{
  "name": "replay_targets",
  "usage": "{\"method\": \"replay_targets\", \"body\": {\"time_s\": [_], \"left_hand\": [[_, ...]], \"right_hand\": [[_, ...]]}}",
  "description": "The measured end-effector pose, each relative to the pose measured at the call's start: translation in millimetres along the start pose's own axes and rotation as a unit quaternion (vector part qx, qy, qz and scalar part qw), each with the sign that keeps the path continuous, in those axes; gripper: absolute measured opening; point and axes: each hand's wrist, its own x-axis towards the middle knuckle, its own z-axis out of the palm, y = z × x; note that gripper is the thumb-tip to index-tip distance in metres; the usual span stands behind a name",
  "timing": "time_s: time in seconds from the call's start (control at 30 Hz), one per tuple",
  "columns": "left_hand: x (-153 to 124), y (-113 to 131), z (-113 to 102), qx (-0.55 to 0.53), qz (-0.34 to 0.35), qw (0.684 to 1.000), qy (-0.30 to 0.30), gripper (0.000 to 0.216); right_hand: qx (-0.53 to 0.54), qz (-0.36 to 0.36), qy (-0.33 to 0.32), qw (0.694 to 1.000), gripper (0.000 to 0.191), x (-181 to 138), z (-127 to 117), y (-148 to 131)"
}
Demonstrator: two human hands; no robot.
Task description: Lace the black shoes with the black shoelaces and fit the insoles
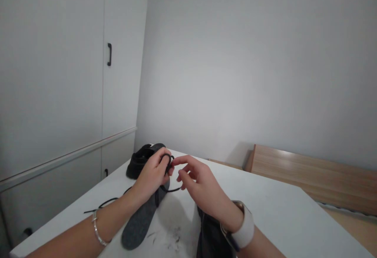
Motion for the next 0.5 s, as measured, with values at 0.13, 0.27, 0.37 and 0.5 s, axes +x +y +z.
{"method": "replay_targets", "body": {"time_s": [0.13, 0.27, 0.37, 0.5], "left_hand": [[-1, -24, -17, 0.043, 0.011, 0.999, 0.024, 0.017], [-18, -55, -27, 0.135, 0.036, 0.989, -0.055, 0.013], [-37, -76, -30, 0.215, 0.047, 0.970, -0.103, 0.006], [-60, -92, -35, 0.397, 0.058, 0.906, -0.134, 0.039]], "right_hand": [[-0.148, -0.004, 0.037, 0.988, 0.018, -23, -24, 2], [-0.241, 0.086, -0.078, 0.964, 0.017, -58, -46, 10], [-0.384, 0.119, -0.183, 0.897, 0.031, -76, -45, 17], [-0.494, 0.113, -0.250, 0.825, 0.038, -78, -34, 25]]}}
